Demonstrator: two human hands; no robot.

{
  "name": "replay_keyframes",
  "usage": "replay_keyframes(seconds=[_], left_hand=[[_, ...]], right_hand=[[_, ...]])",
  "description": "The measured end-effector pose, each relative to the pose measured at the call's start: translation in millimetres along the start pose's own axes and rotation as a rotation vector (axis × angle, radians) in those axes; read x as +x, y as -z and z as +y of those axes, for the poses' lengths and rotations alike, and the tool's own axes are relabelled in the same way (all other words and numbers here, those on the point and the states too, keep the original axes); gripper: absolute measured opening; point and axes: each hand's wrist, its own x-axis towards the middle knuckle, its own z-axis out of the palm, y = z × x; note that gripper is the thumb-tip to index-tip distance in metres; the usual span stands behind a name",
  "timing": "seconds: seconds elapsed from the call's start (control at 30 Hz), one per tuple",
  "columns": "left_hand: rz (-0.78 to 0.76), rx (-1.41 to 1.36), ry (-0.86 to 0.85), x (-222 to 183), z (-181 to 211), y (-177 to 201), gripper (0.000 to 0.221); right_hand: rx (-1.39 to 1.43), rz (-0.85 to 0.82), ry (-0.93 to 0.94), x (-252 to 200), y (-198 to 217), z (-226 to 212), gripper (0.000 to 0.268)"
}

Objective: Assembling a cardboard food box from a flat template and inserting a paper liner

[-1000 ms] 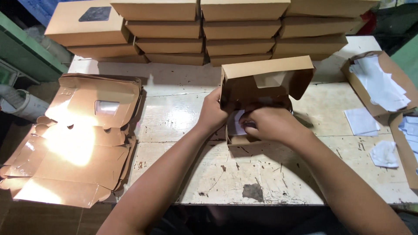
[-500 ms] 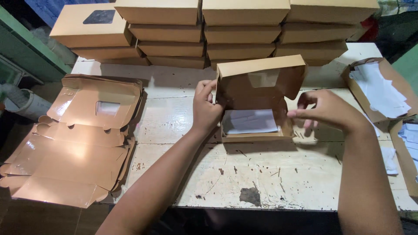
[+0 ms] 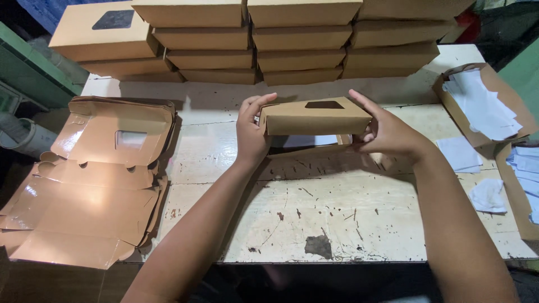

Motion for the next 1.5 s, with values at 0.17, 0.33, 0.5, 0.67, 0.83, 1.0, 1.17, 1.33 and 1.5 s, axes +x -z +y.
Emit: replay_keyframes(seconds=[0.17, 0.33, 0.5, 0.67, 0.83, 1.0, 1.17, 1.33, 1.5], left_hand=[[-0.181, 0.042, 0.045, -6, 44, 8, 0.068], [-0.430, 0.036, 0.158, -2, 61, 14, 0.104], [-0.532, -0.035, 0.160, -2, 84, 14, 0.126], [-0.560, -0.004, 0.135, -9, 76, 11, 0.134], [-0.573, 0.025, 0.080, -12, 70, 6, 0.136], [-0.564, 0.061, 0.004, -16, 58, 2, 0.134], [-0.471, 0.006, -0.053, -14, 56, 1, 0.114], [-0.455, -0.040, -0.077, -14, 45, 2, 0.103], [-0.500, -0.033, -0.111, -14, 44, 5, 0.101]], right_hand=[[-0.071, 0.062, -0.039, -11, -11, -43, 0.115], [-0.056, 0.091, -0.002, -19, -10, -66, 0.107], [-0.266, 0.155, 0.134, -16, -11, -59, 0.100], [-0.694, 0.244, 0.223, -14, -6, -36, 0.096], [-1.258, 0.349, 0.540, -13, -43, -45, 0.092], [-1.084, 0.151, 0.628, -15, -66, -54, 0.081], [-1.075, 0.171, 0.508, -21, -45, -60, 0.082], [-1.034, 0.240, 0.477, -25, -43, -69, 0.082], [-1.105, 0.196, 0.426, -20, -46, -54, 0.081]])
